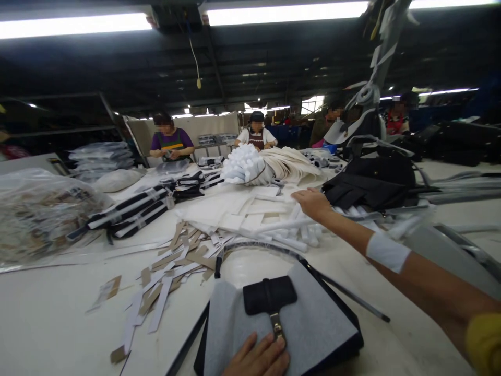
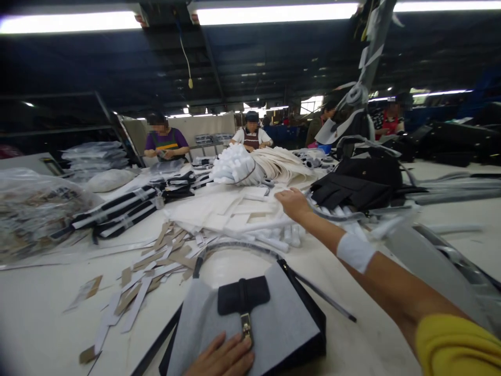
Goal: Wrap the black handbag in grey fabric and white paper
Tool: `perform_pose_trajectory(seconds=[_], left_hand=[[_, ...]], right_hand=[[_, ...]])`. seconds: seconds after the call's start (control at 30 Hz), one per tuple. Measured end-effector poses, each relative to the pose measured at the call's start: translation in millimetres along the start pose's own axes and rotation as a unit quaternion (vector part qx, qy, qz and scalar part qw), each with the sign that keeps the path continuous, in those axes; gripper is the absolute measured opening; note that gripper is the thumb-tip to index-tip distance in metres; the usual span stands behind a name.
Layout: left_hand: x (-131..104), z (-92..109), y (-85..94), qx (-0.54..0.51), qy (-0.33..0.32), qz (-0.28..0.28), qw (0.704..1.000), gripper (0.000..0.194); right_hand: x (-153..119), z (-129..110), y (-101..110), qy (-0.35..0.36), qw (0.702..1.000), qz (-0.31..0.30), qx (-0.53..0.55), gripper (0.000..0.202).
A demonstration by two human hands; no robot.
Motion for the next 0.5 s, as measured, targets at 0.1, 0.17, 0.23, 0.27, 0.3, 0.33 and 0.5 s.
perform_pose_trajectory(seconds=[0.1,0.17,0.23,0.27,0.3,0.33,0.5], left_hand=[[4,5,3.9,-0.018,0.034,-0.034,0.999,0.038],[7,8,5.0,-0.034,0.049,-0.063,0.996,0.041],[9,8,6.1,-0.054,0.07,-0.084,0.993,0.042],[11,8,7.2,-0.064,0.084,-0.086,0.991,0.041],[12,7,8.4,-0.074,0.1,-0.084,0.989,0.04],[14,6,9.9,-0.084,0.117,-0.077,0.987,0.038],[19,4,14.6,-0.138,0.178,-0.051,0.973,0.032]], right_hand=[[-37,-33,70,0.04,0.985,0.14,0.095,0.041],[-76,-65,112,0.124,0.937,0.202,0.255,0.044],[-114,-95,128,0.187,0.89,0.139,0.391,0.044],[-131,-107,128,0.203,0.872,0.088,0.437,0.043],[-145,-117,123,0.211,0.862,0.031,0.461,0.044],[-157,-125,116,0.214,0.858,-0.027,0.467,0.045],[-183,-137,88,0.212,0.845,-0.266,0.412,0.052]])
Point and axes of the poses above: each hand's wrist, its own x-axis towards the middle knuckle, its own y-axis out of the back of the hand, z = x × y, the point moved 7 cm from there along x, towards the middle knuckle, and after that the axes turned 10 degrees about z, right-handed, at the moved point
